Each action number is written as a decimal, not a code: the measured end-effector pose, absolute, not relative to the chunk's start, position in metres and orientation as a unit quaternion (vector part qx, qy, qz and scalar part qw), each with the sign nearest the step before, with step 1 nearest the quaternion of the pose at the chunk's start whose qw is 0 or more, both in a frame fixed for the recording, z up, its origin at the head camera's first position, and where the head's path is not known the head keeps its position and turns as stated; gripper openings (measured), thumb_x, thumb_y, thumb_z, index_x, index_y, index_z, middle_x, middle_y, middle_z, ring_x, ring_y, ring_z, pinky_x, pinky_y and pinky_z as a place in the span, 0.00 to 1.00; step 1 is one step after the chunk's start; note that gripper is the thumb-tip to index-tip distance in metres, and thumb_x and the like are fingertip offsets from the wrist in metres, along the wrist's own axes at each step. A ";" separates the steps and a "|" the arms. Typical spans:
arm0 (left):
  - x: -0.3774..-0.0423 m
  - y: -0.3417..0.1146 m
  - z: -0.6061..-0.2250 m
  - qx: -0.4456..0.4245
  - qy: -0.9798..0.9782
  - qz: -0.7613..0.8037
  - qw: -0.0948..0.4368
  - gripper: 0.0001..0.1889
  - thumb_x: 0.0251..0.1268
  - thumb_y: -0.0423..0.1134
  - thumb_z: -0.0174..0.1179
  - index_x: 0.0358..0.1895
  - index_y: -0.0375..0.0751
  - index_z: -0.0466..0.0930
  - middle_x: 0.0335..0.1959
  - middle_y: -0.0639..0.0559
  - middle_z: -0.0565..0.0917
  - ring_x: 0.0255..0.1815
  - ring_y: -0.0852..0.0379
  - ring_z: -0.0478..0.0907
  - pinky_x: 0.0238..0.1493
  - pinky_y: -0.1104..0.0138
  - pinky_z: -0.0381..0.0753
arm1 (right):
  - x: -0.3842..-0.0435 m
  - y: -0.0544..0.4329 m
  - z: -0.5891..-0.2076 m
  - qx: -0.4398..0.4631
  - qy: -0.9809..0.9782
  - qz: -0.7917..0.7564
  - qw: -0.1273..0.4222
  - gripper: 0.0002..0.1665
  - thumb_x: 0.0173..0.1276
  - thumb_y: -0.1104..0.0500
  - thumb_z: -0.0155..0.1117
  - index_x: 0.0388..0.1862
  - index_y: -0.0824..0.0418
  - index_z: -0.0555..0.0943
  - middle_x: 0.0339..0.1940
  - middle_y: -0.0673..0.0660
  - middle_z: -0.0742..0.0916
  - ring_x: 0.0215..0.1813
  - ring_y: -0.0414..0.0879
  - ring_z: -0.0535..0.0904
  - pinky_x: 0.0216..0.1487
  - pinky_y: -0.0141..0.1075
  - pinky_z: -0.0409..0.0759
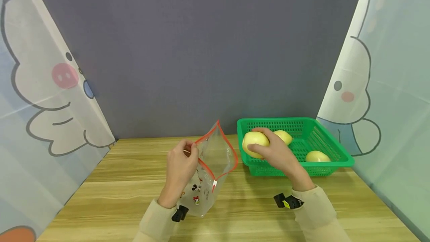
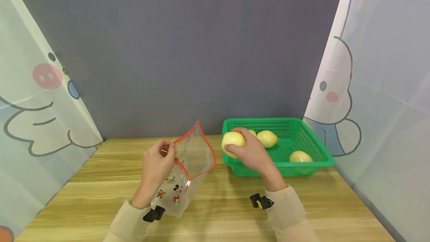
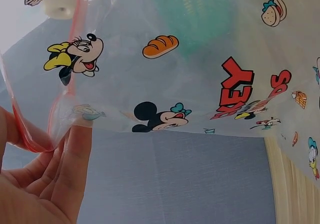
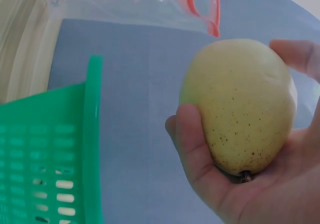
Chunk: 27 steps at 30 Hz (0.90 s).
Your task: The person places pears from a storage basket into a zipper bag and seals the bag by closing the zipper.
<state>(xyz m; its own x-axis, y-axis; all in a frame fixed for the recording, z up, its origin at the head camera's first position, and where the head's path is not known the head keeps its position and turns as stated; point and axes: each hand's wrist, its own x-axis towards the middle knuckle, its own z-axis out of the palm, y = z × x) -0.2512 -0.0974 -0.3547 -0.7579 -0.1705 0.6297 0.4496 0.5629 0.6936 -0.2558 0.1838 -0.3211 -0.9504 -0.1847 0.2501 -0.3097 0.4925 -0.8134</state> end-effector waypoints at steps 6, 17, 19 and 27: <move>-0.250 -0.098 -0.354 -0.086 -0.817 -0.461 0.337 0.06 0.66 0.32 0.58 0.32 0.40 0.84 0.22 0.53 0.82 0.21 0.61 0.81 0.21 0.67 0.78 | -0.254 0.172 -0.321 0.158 -0.857 0.484 0.081 0.35 0.68 0.50 0.68 0.71 0.57 0.71 0.58 0.63 0.79 0.45 0.52 0.80 0.44 0.42 0.79; -0.251 -0.099 -0.355 -0.093 -0.820 -0.447 0.344 0.06 0.66 0.32 0.58 0.32 0.40 0.84 0.22 0.53 0.83 0.22 0.61 0.81 0.23 0.66 0.78 | -0.250 0.160 -0.321 0.179 -0.828 0.524 0.085 0.35 0.69 0.52 0.69 0.72 0.55 0.71 0.61 0.63 0.76 0.50 0.54 0.79 0.49 0.43 0.79; -0.250 -0.098 -0.355 -0.094 -0.820 -0.447 0.344 0.06 0.66 0.32 0.58 0.32 0.40 0.84 0.22 0.53 0.83 0.22 0.61 0.81 0.23 0.66 0.79 | -0.249 0.159 -0.322 0.185 -0.818 0.538 0.081 0.34 0.69 0.53 0.69 0.72 0.56 0.72 0.61 0.63 0.76 0.52 0.54 0.78 0.51 0.44 0.79; -0.250 -0.097 -0.355 -0.097 -0.821 -0.446 0.343 0.05 0.66 0.32 0.59 0.32 0.41 0.83 0.22 0.54 0.83 0.22 0.60 0.82 0.23 0.66 0.79 | -0.247 0.154 -0.322 0.213 -0.802 0.553 0.077 0.34 0.68 0.54 0.69 0.72 0.56 0.72 0.61 0.63 0.78 0.51 0.54 0.78 0.51 0.45 0.79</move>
